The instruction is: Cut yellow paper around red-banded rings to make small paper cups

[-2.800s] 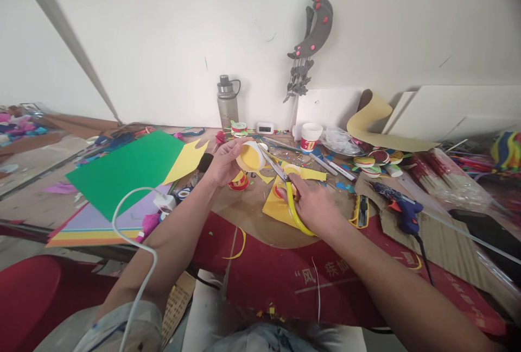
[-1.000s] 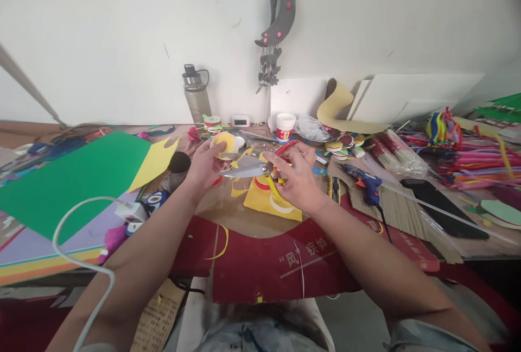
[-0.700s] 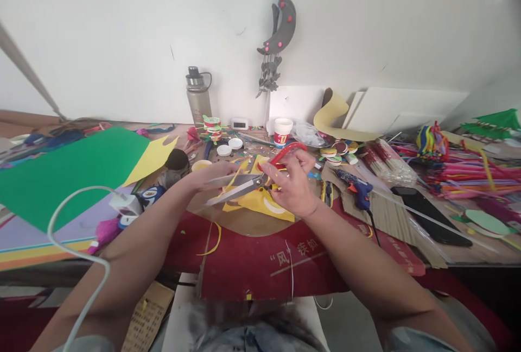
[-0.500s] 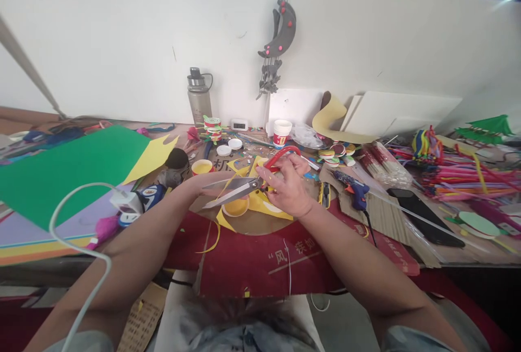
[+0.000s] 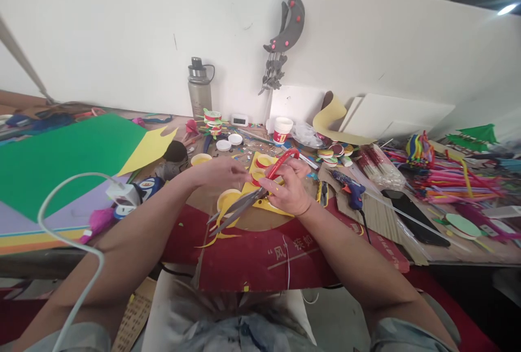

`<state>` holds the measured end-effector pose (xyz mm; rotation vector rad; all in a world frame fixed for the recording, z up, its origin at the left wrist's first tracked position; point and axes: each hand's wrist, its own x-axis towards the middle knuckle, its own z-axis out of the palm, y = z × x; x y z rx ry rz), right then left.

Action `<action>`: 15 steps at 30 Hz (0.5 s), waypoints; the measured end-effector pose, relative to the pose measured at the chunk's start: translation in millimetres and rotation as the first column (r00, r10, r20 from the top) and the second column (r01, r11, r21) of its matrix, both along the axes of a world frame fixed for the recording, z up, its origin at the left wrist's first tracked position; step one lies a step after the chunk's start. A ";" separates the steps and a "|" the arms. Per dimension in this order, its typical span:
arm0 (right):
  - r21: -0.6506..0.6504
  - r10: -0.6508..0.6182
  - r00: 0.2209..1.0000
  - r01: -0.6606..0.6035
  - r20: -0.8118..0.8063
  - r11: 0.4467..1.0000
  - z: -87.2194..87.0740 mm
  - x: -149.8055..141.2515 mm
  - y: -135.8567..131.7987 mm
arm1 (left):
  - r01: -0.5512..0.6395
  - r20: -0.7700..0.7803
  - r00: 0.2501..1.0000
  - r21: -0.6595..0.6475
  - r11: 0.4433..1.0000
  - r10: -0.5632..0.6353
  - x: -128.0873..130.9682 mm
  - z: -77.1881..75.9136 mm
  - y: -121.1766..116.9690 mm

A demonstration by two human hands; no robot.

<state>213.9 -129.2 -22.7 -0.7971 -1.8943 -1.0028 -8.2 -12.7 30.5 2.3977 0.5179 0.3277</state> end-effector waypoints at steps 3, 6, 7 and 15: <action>-0.009 0.011 0.999 -0.011 0.038 1.000 -0.8 -3.0 -0.9 | -0.074 0.193 0.976 -0.146 0.986 0.102 4.6 3.8 -6.4; -0.009 0.021 1.000 -0.021 0.020 1.000 -2.5 -7.1 -3.2 | 0.042 0.335 0.940 -0.315 0.948 0.069 7.2 7.7 -16.4; -0.022 0.002 1.000 -0.002 0.000 1.000 -3.5 -8.1 -4.1 | 0.090 0.372 0.927 -0.348 0.933 0.049 7.8 8.5 -19.6; -0.074 -0.064 0.988 0.075 0.138 0.994 0.8 -8.0 -8.6 | 0.283 0.518 0.855 -0.439 0.853 -0.018 13.3 12.4 -35.6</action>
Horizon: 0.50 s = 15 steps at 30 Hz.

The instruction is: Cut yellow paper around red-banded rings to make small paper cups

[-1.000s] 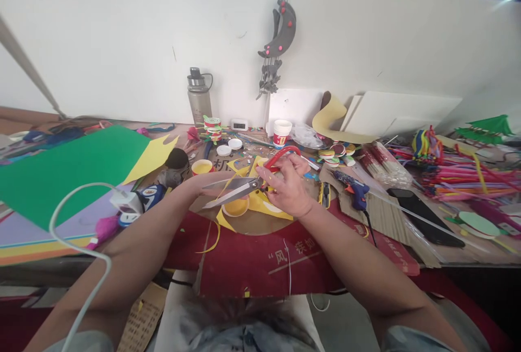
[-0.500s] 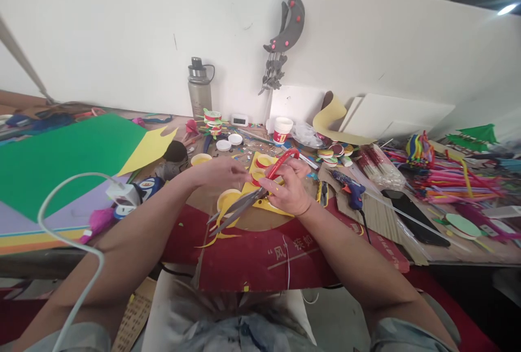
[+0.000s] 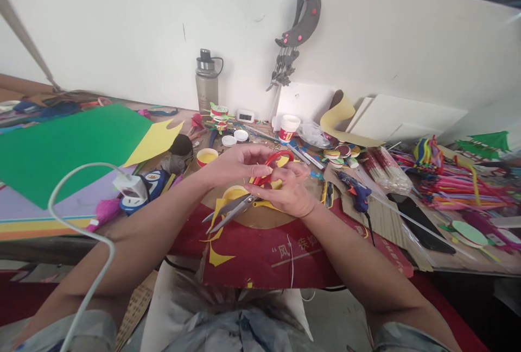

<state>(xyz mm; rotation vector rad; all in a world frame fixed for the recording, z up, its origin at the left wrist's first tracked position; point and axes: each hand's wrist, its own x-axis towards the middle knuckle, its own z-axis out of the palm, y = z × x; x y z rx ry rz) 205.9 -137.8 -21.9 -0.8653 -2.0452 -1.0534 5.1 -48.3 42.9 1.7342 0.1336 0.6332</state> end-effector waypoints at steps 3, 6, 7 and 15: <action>0.029 -0.029 0.998 0.027 0.058 0.999 5.5 0.3 0.0 | -0.014 -0.032 0.999 -0.020 1.000 0.014 0.7 0.3 -4.0; 0.059 -0.073 0.995 0.069 0.068 0.996 4.9 0.6 1.6 | -0.027 0.006 1.000 -0.013 1.000 0.027 0.1 -1.9 -4.2; 0.051 -0.082 0.994 0.079 0.065 0.996 3.6 0.8 2.4 | -0.039 0.027 0.999 0.011 0.999 0.038 -0.5 -2.6 -3.4; -0.042 -0.068 0.997 0.070 0.039 0.997 -4.1 3.2 9.4 | -0.201 0.149 0.979 0.594 0.779 0.139 -4.1 3.8 2.1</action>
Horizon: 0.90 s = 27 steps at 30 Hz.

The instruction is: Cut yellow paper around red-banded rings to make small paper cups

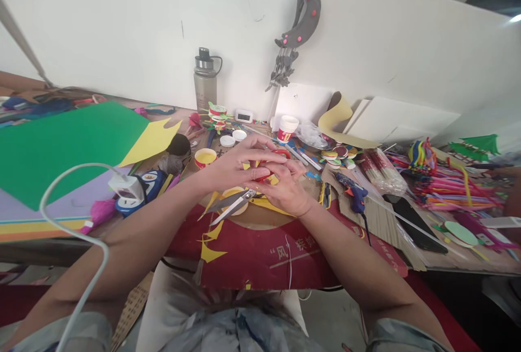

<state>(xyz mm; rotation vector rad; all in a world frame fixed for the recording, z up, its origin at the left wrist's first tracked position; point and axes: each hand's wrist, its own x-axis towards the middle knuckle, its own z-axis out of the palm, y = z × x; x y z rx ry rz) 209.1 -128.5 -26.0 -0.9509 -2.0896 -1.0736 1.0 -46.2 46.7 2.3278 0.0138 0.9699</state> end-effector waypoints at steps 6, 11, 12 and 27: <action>-0.110 0.040 0.999 -0.044 -0.035 0.993 -1.8 -2.9 -0.5 | 0.076 0.062 0.995 0.000 0.997 -0.076 3.2 -0.4 -1.4; -0.140 -0.021 0.999 0.015 -0.043 0.990 2.7 -6.0 -4.9 | -0.028 0.061 0.997 -0.146 0.989 0.037 1.1 -4.3 -2.7; -0.152 -0.024 0.999 0.018 -0.037 0.988 3.6 -6.2 -5.6 | -0.049 0.057 0.997 -0.168 0.985 0.060 0.4 -4.6 -3.0; -0.075 -0.033 0.999 0.036 0.043 0.997 0.2 -8.8 -6.3 | -0.013 -0.080 0.997 -0.277 0.961 -0.010 -2.5 7.9 -6.0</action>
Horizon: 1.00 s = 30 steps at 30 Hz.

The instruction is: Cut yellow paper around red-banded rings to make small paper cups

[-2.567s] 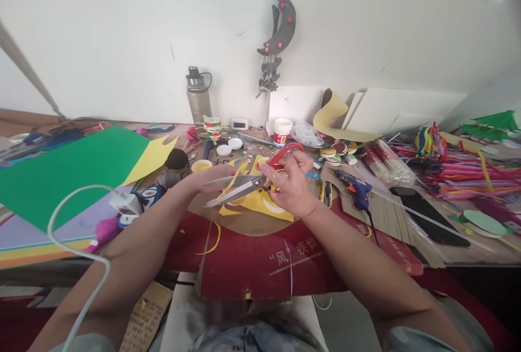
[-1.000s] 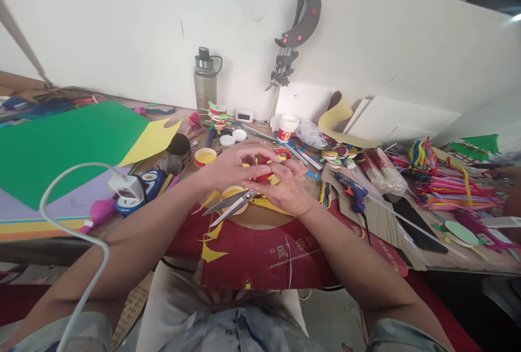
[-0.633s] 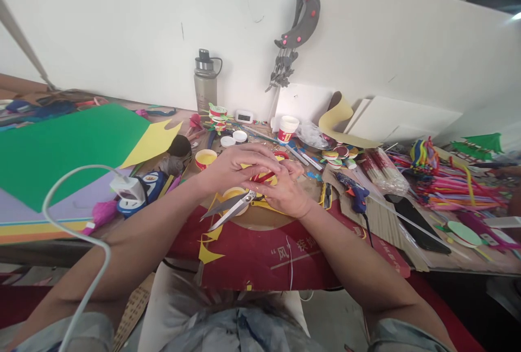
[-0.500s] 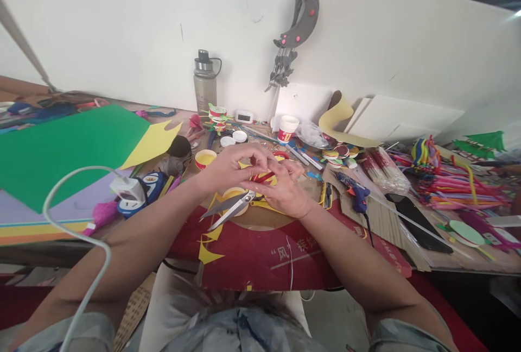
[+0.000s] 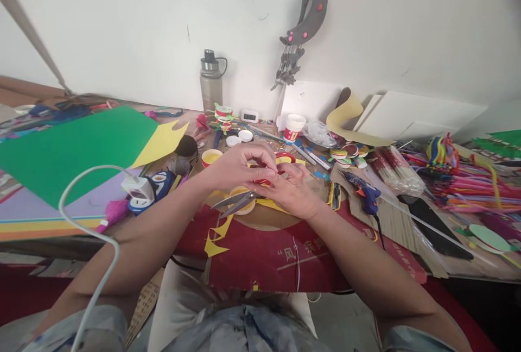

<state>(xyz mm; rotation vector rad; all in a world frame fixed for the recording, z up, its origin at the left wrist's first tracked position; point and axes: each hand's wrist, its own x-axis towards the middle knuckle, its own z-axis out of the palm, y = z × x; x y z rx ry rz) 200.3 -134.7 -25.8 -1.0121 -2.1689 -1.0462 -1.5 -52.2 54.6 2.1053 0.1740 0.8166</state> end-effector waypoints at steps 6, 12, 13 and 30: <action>0.080 -0.001 1.000 0.003 -0.024 0.997 8.3 -5.9 -3.3 | 0.040 0.021 0.999 -0.207 0.977 -0.037 -3.1 0.6 2.7; -0.013 -0.083 0.993 0.082 -0.088 0.997 11.7 4.8 -2.9 | -0.082 0.230 0.946 -0.514 0.854 0.230 -3.8 -3.8 18.3; -0.049 -0.097 0.988 0.092 -0.119 0.995 11.8 8.0 -2.5 | -0.108 0.232 0.933 -0.544 0.832 0.274 -3.9 -4.9 22.0; -0.164 -0.140 0.619 0.019 -0.773 0.986 6.5 48.5 29.5 | -0.058 -0.791 0.602 -0.173 0.983 -0.104 -52.5 9.8 46.9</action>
